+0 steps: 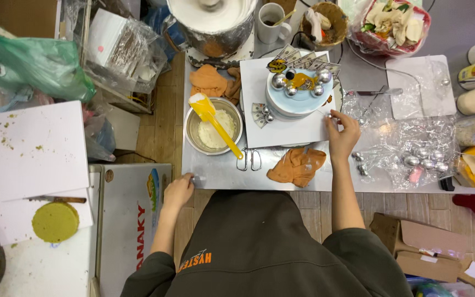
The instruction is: The person mixes ingredients in a small bowl with a spatula and then pours the mixture into a stand mixer.
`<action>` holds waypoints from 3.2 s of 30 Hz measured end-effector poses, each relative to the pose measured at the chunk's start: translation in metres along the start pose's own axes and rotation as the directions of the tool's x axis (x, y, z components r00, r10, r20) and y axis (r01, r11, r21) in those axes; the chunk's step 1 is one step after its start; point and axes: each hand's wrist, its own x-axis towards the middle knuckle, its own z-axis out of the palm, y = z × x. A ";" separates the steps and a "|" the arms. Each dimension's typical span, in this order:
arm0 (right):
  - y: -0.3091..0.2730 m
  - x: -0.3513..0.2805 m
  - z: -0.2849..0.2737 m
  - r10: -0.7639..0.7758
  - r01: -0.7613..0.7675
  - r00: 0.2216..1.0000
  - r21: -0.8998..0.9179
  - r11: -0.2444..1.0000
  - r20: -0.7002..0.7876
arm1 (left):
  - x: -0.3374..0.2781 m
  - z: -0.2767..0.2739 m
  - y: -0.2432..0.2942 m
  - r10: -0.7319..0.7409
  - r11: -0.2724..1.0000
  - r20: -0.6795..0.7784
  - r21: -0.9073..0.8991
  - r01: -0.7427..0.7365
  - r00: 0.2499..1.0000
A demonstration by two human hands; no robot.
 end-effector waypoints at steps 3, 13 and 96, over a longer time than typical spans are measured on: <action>-0.011 0.001 0.001 0.018 -0.019 1.000 0.062 0.998 0.020 | 0.003 0.000 -0.005 0.016 1.000 0.024 -0.013 -0.016 1.000; -0.011 -0.012 0.026 0.098 -0.090 0.995 0.214 0.973 -0.029 | 0.019 -0.009 -0.008 0.074 0.997 0.059 -0.043 -0.071 0.996; -0.176 0.244 0.072 -0.396 0.304 0.532 0.267 0.914 0.749 | 0.139 0.027 0.207 0.410 0.374 -0.221 -0.844 -0.384 0.885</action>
